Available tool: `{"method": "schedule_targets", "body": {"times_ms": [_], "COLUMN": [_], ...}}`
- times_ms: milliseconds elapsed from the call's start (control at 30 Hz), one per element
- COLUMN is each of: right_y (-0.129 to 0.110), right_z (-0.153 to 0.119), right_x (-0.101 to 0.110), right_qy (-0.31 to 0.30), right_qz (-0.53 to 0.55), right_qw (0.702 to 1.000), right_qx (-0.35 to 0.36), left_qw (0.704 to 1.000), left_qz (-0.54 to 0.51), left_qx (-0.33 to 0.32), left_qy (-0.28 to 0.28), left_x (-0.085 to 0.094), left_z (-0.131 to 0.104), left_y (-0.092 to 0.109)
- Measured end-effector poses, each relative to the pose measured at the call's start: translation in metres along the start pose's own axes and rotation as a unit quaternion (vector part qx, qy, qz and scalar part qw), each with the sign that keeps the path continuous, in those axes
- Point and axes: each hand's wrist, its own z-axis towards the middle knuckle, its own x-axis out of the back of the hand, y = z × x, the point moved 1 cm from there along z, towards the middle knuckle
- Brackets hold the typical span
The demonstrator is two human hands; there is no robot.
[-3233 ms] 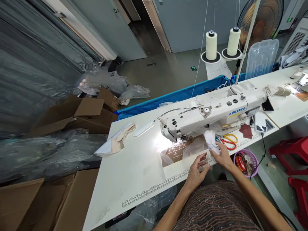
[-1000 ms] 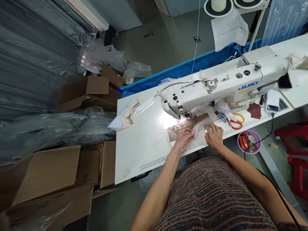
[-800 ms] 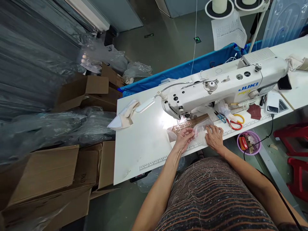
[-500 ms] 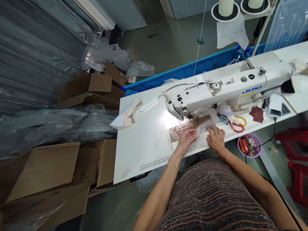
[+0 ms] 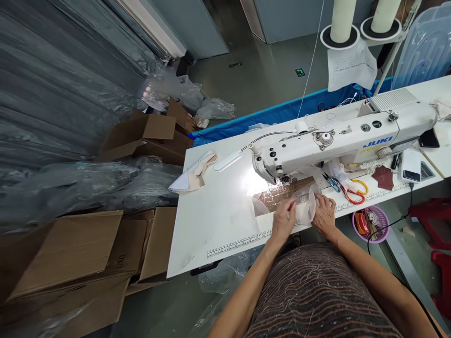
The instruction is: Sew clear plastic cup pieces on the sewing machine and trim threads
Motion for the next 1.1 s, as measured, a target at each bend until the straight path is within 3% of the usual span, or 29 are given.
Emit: {"method": "schedule_targets", "body": {"times_ms": [67,167,333,567,800,1100], "right_y": [-0.001,-0.002,-0.001,0.0,0.001,0.001], "right_z": [0.0,0.001,0.001,0.001,0.002,0.004], "right_x": [0.001,0.0,-0.003,-0.002,-0.002,0.004], "right_qy": [0.0,0.006,0.013,0.016,-0.007,-0.05], "right_qz": [0.001,0.0,-0.002,-0.012,-0.019,-0.03], "right_qw": [1.0,1.0,1.0,1.0,1.0,0.998], "right_qx": [0.0,-0.003,-0.004,-0.002,-0.005,-0.014], "left_qw": [0.998,0.996,0.986,0.945,0.925,0.926], "left_qz": [0.013,-0.002,-0.103,-0.255,-0.302,-0.307], "left_qx": [0.026,0.056,0.127,0.204,0.229,0.22], "left_qy": [0.049,0.064,0.031,-0.005,-0.004,-0.014], "left_x": [0.012,0.016,0.014,0.019,0.022,0.022], "left_z": [0.01,0.015,0.009,0.0,-0.002,-0.002], "left_y": [-0.012,-0.024,-0.031,-0.024,-0.016,-0.022]}}
